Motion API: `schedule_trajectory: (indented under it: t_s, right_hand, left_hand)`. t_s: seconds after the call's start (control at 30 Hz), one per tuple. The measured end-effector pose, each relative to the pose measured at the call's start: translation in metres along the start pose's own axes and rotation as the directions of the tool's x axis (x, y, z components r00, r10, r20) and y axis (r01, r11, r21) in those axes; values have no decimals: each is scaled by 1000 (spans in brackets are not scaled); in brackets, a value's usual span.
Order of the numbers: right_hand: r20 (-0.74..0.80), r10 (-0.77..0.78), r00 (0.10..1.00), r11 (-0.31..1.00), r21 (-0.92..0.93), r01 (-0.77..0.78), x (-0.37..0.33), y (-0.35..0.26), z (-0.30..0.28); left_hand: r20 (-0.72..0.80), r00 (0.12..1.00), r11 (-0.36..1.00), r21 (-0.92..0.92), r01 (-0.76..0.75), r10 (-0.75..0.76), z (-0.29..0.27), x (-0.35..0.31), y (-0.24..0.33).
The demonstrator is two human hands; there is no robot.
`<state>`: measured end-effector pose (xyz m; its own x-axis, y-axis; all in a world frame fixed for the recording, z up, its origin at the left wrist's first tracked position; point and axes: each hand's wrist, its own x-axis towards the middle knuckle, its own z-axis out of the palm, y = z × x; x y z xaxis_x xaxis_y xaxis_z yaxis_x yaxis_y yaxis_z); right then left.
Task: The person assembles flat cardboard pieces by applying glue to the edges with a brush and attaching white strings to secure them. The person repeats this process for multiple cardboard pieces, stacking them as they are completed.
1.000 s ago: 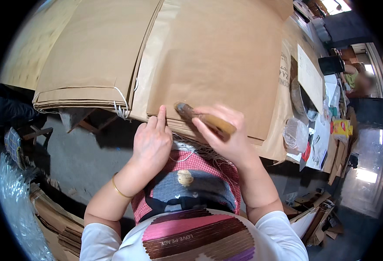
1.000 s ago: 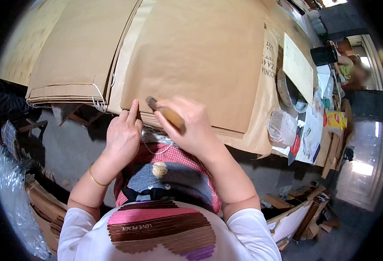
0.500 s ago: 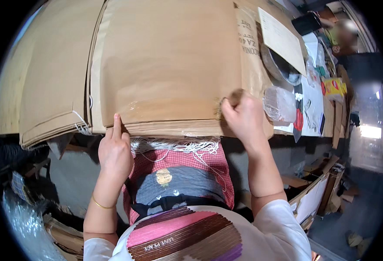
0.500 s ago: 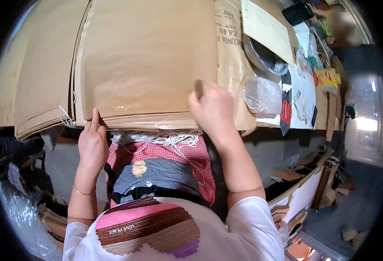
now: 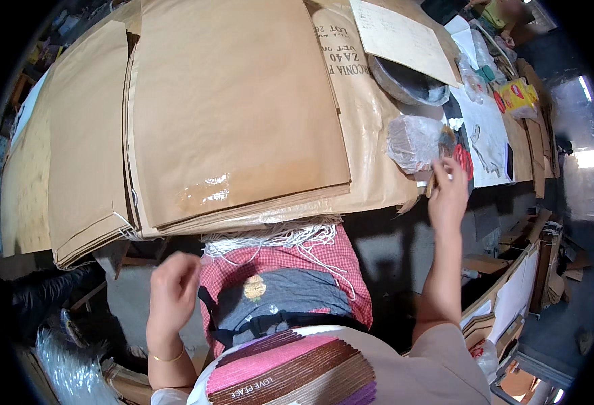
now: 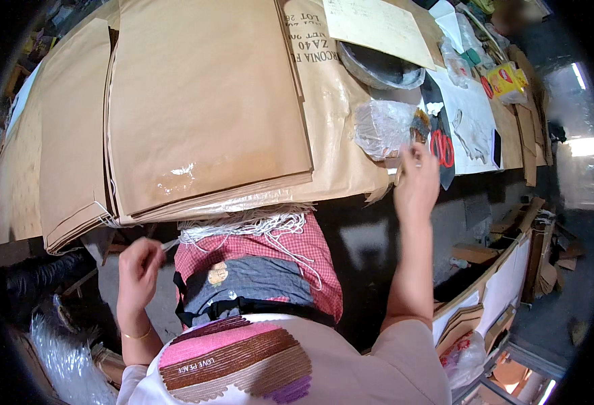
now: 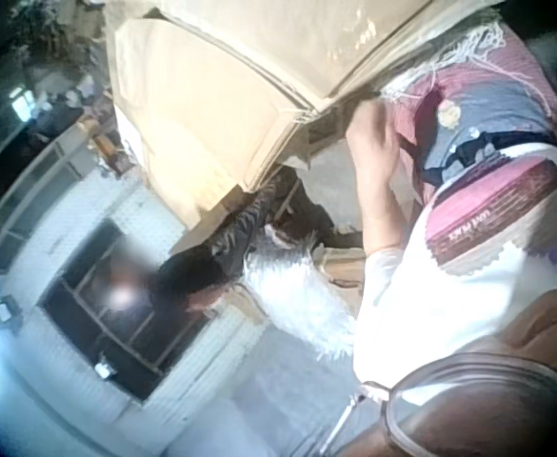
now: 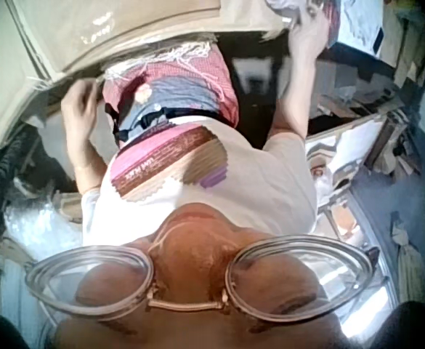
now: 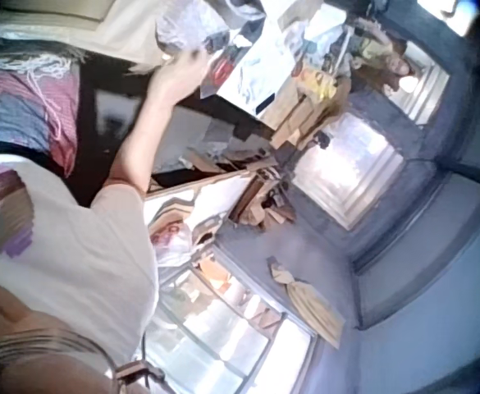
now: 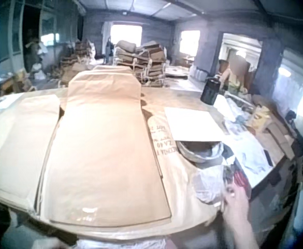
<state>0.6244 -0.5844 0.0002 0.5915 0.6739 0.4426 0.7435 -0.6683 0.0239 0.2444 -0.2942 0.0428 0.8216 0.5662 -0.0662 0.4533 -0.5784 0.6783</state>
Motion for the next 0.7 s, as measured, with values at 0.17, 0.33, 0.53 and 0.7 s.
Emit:
schedule_trajectory:
  t_s: [0.17,0.33,0.53,0.7]
  right_hand:
    - [110,-436,893,182,983,-32,-43,-203,-19]
    - [332,-668,666,53,914,-403,-33,-174,-25]
    - [421,-171,891,345,872,-346,43,-104,-38]
    - [610,-103,786,424,741,-520,52,-104,50]
  left_hand:
    - [138,971,934,-330,-139,194,-3,0,56]
    - [-44,968,969,38,-245,247,-39,-7,36]
    - [-274,955,993,48,-105,114,-61,31,-25]
    - [-227,971,998,15,-68,70,-21,68,-73]
